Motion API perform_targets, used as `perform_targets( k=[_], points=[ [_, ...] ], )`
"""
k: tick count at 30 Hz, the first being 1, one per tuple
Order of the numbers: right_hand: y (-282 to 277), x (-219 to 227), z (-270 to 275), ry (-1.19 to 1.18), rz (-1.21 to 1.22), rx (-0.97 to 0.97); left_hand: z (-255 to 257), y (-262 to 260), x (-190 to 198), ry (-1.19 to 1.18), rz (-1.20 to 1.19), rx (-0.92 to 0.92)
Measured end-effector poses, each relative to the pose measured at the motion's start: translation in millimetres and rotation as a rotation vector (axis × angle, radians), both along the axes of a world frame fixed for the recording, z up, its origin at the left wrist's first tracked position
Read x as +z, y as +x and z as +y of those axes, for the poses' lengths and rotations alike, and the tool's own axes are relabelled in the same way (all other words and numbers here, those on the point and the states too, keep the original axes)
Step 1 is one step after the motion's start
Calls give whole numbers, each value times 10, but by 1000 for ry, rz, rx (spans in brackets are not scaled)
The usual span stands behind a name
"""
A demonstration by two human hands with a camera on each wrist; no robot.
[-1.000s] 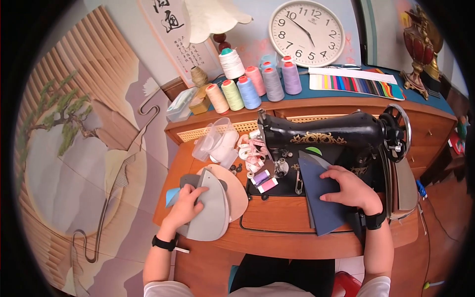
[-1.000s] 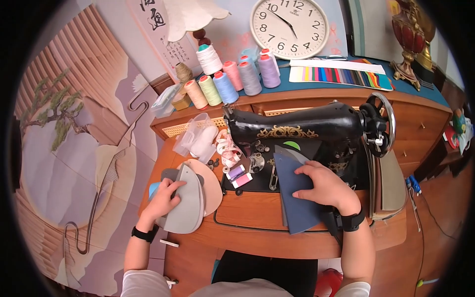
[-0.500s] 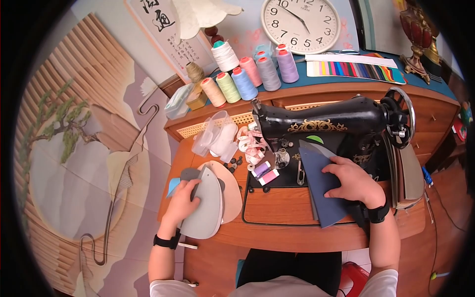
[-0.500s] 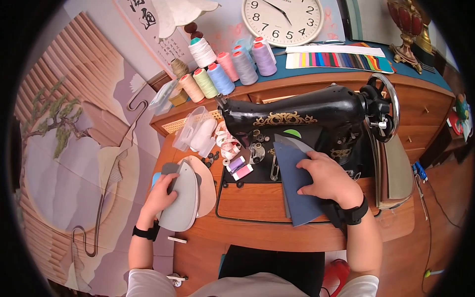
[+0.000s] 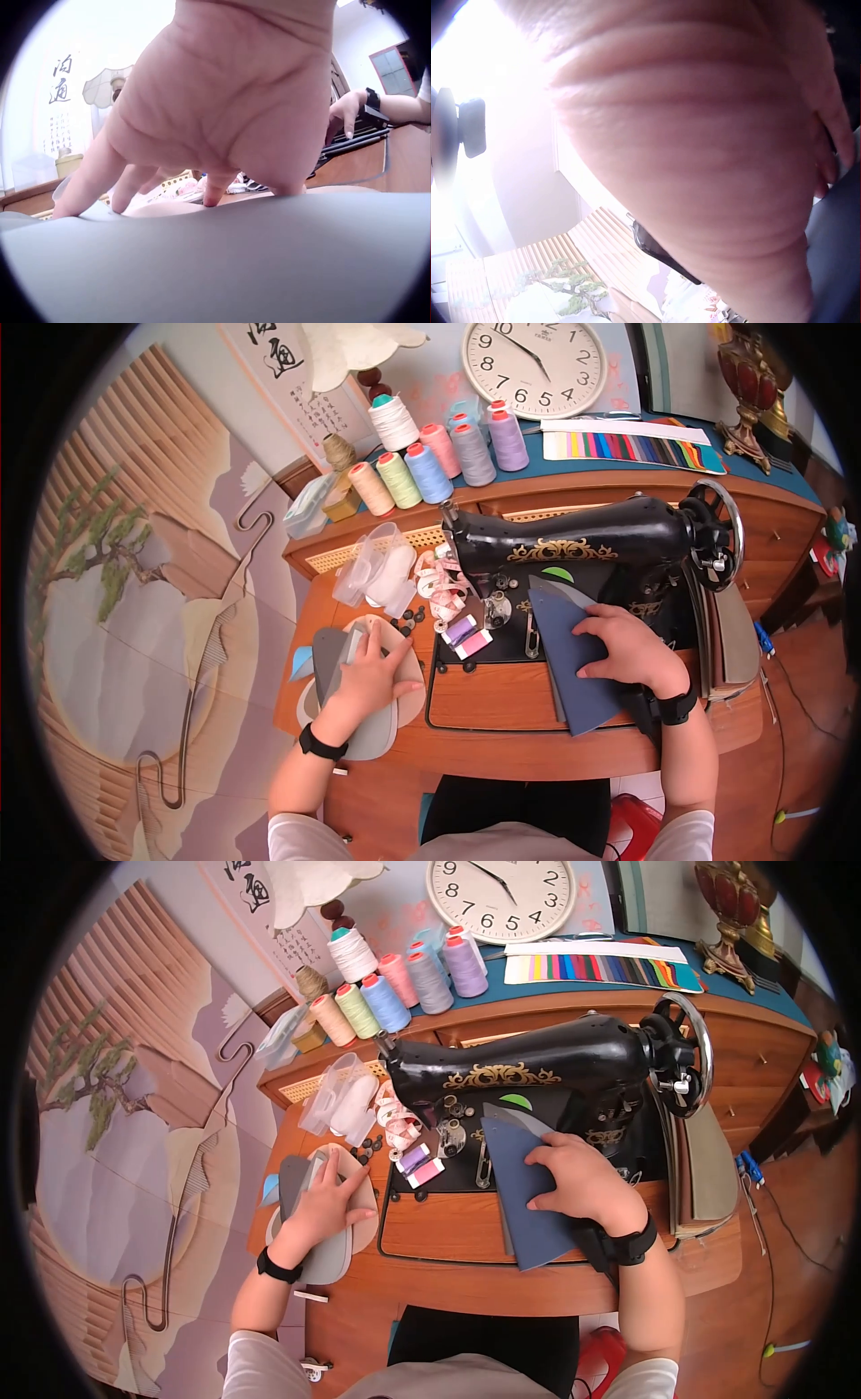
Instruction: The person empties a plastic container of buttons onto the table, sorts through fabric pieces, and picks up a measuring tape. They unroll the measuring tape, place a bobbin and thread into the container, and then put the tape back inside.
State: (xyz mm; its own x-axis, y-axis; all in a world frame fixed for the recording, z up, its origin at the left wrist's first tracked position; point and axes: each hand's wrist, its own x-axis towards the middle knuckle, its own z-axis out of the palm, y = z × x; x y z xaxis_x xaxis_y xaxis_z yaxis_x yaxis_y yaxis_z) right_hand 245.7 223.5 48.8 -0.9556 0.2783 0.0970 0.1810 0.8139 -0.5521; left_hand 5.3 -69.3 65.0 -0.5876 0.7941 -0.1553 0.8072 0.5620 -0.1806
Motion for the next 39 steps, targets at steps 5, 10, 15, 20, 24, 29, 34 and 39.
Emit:
perform_targets(
  k=[5,10,15,20,24,29,34,39],
  points=[
    [1,14,-34,12,2,3,-33,70,41,60,-40,17],
    [-4,29,-46,19,-10,-4,-68,-24,-25,130,-72,-28],
    [-5,6,-42,23,-8,-3,-59,-15,-45,57,-51,-46],
    [-12,65,-60,-6,-63,-19,-96,33,-56,157,-65,68],
    [-11,58,-62,0,-65,-22,-202,-83,-144,220,-54,-20],
    [-15,48,-75,-3,-77,-27,-312,-110,-36,122,-17,-92],
    [-12,13,-72,35,-17,-4,-424,-210,-89,140,-25,-111],
    [-14,16,-86,42,-18,-13,-300,-187,-62,99,4,-112]
  ],
)
